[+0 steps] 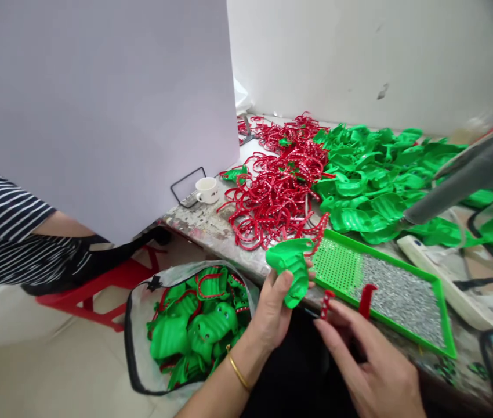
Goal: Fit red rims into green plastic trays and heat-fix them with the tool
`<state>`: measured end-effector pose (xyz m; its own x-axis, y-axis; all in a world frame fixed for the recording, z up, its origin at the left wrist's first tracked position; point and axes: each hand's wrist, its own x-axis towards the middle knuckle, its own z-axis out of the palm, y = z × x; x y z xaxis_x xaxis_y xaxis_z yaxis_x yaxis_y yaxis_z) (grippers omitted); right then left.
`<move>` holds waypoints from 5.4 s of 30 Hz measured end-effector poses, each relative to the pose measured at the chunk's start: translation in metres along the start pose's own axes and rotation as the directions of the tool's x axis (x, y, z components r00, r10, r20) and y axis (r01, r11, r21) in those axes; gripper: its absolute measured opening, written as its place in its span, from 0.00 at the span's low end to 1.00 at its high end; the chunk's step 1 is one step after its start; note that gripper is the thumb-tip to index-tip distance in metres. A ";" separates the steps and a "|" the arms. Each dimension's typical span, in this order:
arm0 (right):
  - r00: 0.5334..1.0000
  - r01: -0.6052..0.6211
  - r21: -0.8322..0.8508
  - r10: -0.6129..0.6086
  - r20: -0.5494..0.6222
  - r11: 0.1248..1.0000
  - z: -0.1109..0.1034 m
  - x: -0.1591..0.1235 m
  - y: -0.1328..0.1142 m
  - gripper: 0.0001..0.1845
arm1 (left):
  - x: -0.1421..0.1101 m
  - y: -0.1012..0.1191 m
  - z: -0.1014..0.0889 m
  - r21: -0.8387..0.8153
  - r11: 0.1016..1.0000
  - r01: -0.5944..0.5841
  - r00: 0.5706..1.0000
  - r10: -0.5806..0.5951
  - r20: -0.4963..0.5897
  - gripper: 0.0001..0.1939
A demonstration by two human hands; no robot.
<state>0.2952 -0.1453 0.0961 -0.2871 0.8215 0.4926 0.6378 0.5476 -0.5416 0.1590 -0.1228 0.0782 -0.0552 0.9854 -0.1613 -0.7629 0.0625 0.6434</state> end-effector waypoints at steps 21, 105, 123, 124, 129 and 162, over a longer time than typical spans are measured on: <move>0.981 -0.188 -0.078 0.190 0.022 0.979 -0.011 0.032 -0.003 0.10 | -0.014 -0.013 -0.015 -0.316 0.894 0.318 0.944 -0.268 0.192 0.34; 0.748 -0.662 0.293 0.582 0.320 0.690 -0.003 0.004 0.029 0.15 | -0.032 -0.014 -0.005 0.149 0.979 0.141 0.962 -0.171 0.213 0.21; 0.722 -0.690 0.551 0.494 0.484 0.469 -0.007 -0.006 0.022 0.27 | -0.042 -0.039 -0.023 -0.518 0.673 0.528 0.849 -0.412 0.330 0.27; 0.721 -0.692 0.542 0.482 0.497 0.477 -0.010 -0.004 0.023 0.27 | -0.043 -0.039 -0.024 -0.511 0.676 0.531 0.847 -0.414 0.334 0.26; 0.801 -0.474 0.476 0.587 -0.117 0.741 -0.037 0.030 0.047 0.20 | -0.048 -0.043 -0.022 -0.368 0.672 0.643 0.759 -0.495 0.423 0.34; 0.815 -0.164 0.621 0.460 -0.352 0.766 0.027 0.167 0.114 0.12 | -0.014 -0.080 -0.020 -0.544 0.435 0.717 0.688 -0.564 0.457 0.35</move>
<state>0.3008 0.0581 0.0981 0.3111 0.8657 0.3921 0.0916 0.3833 -0.9191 0.2079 -0.1444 0.0134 0.6863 0.7153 -0.1316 -0.7219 0.6479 -0.2431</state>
